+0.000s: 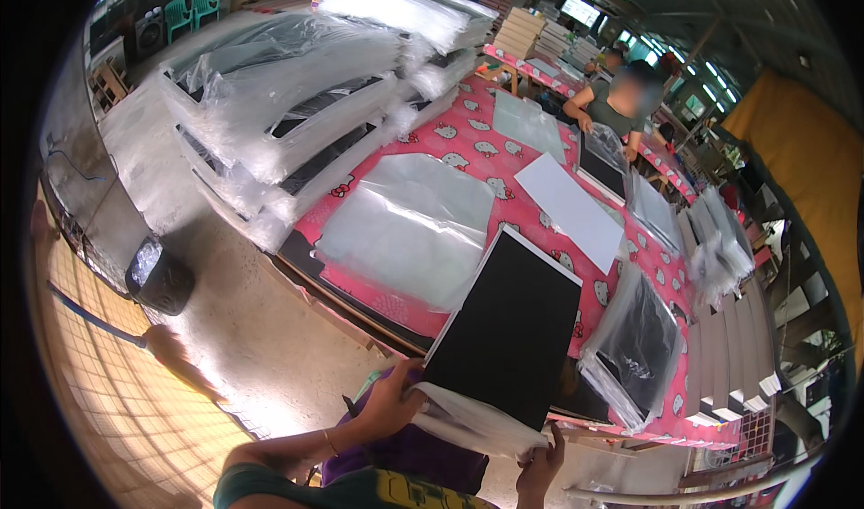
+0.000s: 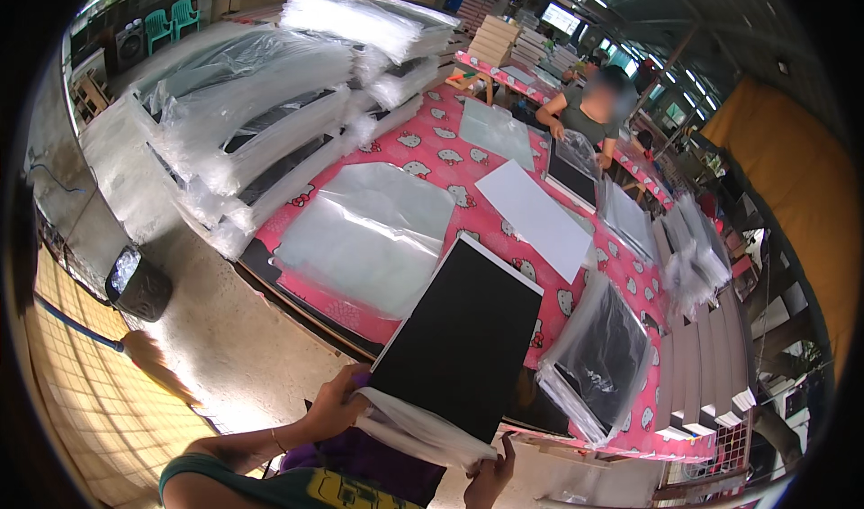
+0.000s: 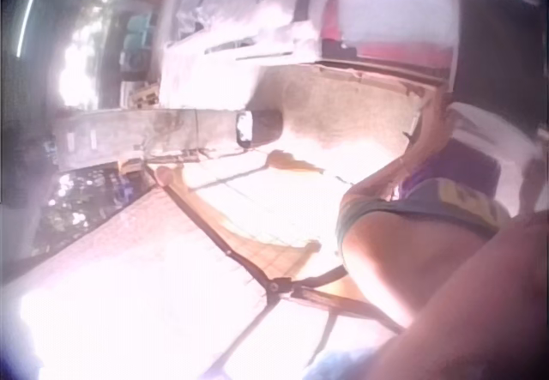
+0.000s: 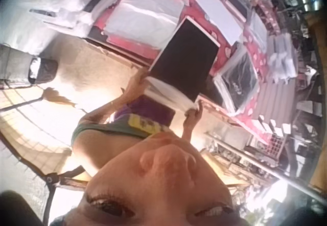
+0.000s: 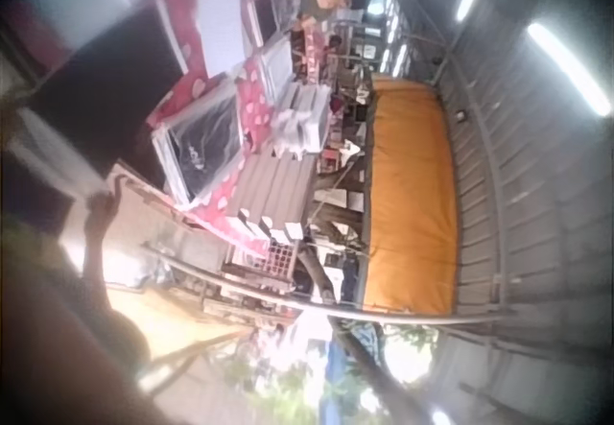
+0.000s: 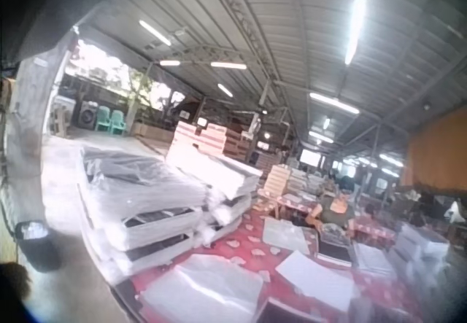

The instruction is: The person places black sheets into plastic bags and adds white sheets to a growing stack on a table.

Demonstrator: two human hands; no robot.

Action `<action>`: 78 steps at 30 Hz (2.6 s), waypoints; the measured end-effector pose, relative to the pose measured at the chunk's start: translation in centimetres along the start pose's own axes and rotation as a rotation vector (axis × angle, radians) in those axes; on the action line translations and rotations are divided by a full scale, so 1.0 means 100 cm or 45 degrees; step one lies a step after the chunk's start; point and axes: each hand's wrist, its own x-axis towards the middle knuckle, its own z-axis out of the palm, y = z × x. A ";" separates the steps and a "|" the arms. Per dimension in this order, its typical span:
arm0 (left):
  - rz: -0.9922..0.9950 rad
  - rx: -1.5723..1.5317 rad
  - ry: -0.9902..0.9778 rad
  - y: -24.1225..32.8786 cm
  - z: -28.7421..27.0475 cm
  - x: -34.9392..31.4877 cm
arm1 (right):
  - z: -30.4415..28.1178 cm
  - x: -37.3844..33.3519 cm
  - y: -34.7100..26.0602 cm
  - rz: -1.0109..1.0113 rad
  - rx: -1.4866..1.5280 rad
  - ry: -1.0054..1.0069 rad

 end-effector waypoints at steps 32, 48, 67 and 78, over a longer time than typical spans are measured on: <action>-0.094 -1.572 -0.253 -0.002 0.027 0.222 | 0.023 0.233 -0.001 0.303 1.000 -0.465; 0.074 -0.477 -0.278 0.057 0.113 0.213 | 0.004 0.209 -0.072 -0.255 0.463 0.044; 1.031 0.212 -0.511 0.105 0.350 0.211 | -0.248 0.277 -0.112 -0.018 0.339 0.211; 1.349 0.941 -0.423 0.083 0.342 0.183 | -0.257 0.225 -0.055 -0.558 -0.918 0.316</action>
